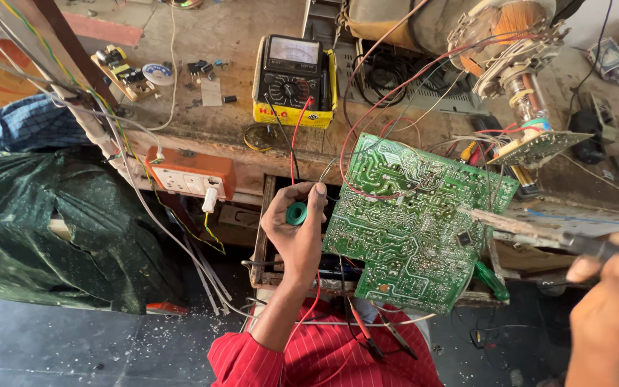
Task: The person repairs a green circuit board at a workbench. They probe the board with multimeter test leads, then use a soldering iron in one hand and a desoldering pump in the other to rework solder joints on the board, repositioning the board between joints.
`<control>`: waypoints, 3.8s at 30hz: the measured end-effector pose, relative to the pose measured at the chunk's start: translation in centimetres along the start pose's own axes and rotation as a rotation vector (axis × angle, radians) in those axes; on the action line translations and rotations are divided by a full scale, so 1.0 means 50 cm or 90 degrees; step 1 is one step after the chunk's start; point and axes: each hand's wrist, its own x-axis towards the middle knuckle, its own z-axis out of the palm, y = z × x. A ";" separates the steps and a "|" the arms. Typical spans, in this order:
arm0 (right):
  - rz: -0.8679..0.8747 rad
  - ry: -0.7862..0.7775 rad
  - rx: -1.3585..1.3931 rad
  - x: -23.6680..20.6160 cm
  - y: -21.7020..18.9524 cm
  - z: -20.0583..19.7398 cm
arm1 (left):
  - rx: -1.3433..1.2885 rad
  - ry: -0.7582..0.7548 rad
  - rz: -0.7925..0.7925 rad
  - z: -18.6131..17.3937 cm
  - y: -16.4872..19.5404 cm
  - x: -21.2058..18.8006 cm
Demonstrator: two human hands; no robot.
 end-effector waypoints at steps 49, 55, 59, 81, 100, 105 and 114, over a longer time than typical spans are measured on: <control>-0.259 -0.155 -0.192 0.189 -0.078 0.262 | 0.056 -0.063 0.055 -0.019 -0.005 -0.002; -0.268 -0.180 -0.217 0.183 -0.107 0.287 | 0.044 -0.075 0.051 -0.022 -0.004 -0.002; -0.269 -0.174 -0.218 0.188 -0.100 0.290 | 0.045 -0.076 0.056 -0.022 -0.004 -0.002; -0.258 -0.177 -0.224 0.197 -0.066 0.258 | 0.052 -0.075 0.034 -0.022 -0.001 -0.002; -0.214 -0.141 -0.187 0.198 -0.011 0.202 | 0.061 -0.069 0.057 -0.021 -0.005 -0.002; -0.150 -0.052 -0.164 0.189 -0.023 0.202 | 0.060 -0.071 0.046 -0.021 -0.006 -0.003; -0.174 -0.064 -0.140 0.179 -0.044 0.225 | 0.035 -0.078 0.051 -0.020 -0.005 -0.003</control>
